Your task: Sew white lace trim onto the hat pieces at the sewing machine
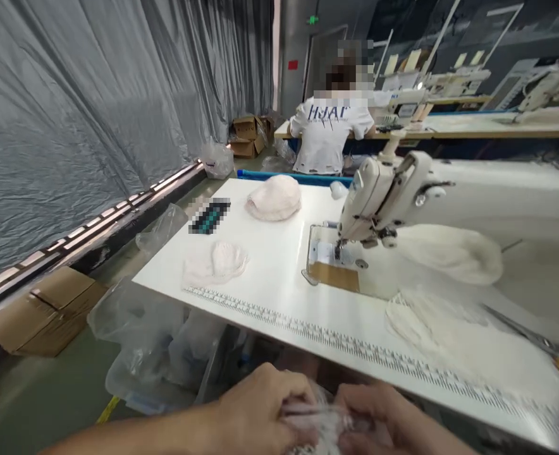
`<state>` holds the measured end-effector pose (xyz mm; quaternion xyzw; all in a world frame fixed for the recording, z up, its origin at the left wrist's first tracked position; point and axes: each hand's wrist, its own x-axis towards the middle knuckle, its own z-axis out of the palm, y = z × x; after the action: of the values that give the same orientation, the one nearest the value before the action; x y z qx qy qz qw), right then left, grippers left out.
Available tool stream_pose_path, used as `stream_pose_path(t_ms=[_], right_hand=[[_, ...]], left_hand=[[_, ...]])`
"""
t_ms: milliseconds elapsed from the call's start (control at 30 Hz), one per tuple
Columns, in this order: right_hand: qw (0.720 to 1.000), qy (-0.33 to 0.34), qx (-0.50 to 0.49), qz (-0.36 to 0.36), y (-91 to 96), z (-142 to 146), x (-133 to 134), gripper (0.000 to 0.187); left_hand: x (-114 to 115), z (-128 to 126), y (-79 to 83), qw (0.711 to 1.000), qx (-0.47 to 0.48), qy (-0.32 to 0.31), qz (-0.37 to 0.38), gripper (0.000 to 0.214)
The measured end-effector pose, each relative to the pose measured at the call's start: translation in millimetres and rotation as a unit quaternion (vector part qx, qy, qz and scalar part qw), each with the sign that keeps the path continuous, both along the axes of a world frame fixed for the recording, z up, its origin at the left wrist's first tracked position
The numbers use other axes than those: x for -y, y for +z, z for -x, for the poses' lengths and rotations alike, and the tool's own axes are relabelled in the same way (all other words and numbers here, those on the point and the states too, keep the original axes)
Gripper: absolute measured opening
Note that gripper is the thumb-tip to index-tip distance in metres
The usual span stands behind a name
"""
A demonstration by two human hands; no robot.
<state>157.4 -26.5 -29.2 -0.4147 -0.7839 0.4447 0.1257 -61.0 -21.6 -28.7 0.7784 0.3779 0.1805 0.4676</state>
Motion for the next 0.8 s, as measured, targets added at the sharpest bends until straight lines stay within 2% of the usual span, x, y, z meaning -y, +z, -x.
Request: stream_pose_path(t_ms=[33,67,100,133,200,300,400,567,800], right_hand=[[0.995,0.003,-0.004,0.098,7.3,-2.2,1.8,0.005],[0.988,0.0,-0.015,0.155,12.1,-3.7,3.2,0.002],[0.983,-0.01,-0.028,0.183,14.4,-4.5,4.7,0.004],[0.98,-0.02,-0.041,0.196,14.5,-4.8,6.3,0.009],[0.976,-0.041,-0.06,0.204,10.9,-4.8,10.4,0.015],[0.964,-0.057,-0.074,0.247,5.2,-5.9,16.1,0.011],[0.957,-0.057,-0.066,0.276,5.2,-8.8,18.3,0.012],[0.957,-0.068,-0.088,0.267,5.8,-13.6,19.8,0.008],[0.96,-0.093,-0.115,0.24,-0.1,-16.3,22.3,0.026]], left_hand=[[1.9,1.6,2.8,0.988,0.013,-0.012,0.151,0.017],[2.8,1.9,3.7,0.967,0.039,-0.002,0.251,0.023],[3.2,1.1,2.9,0.944,0.062,0.012,0.323,0.028],[3.4,-0.5,0.8,0.926,0.084,0.024,0.368,0.032],[3.6,-4.7,-4.3,0.906,0.106,0.043,0.406,0.036],[3.8,-9.5,-8.1,0.903,0.105,0.042,0.415,0.036],[3.9,-11.7,-6.5,0.92,0.087,0.05,0.378,0.03],[4.1,-14.3,-6.2,0.952,0.04,0.064,0.296,0.023],[0.4,-14.2,-6.9,0.958,0.048,0.09,0.268,0.022]])
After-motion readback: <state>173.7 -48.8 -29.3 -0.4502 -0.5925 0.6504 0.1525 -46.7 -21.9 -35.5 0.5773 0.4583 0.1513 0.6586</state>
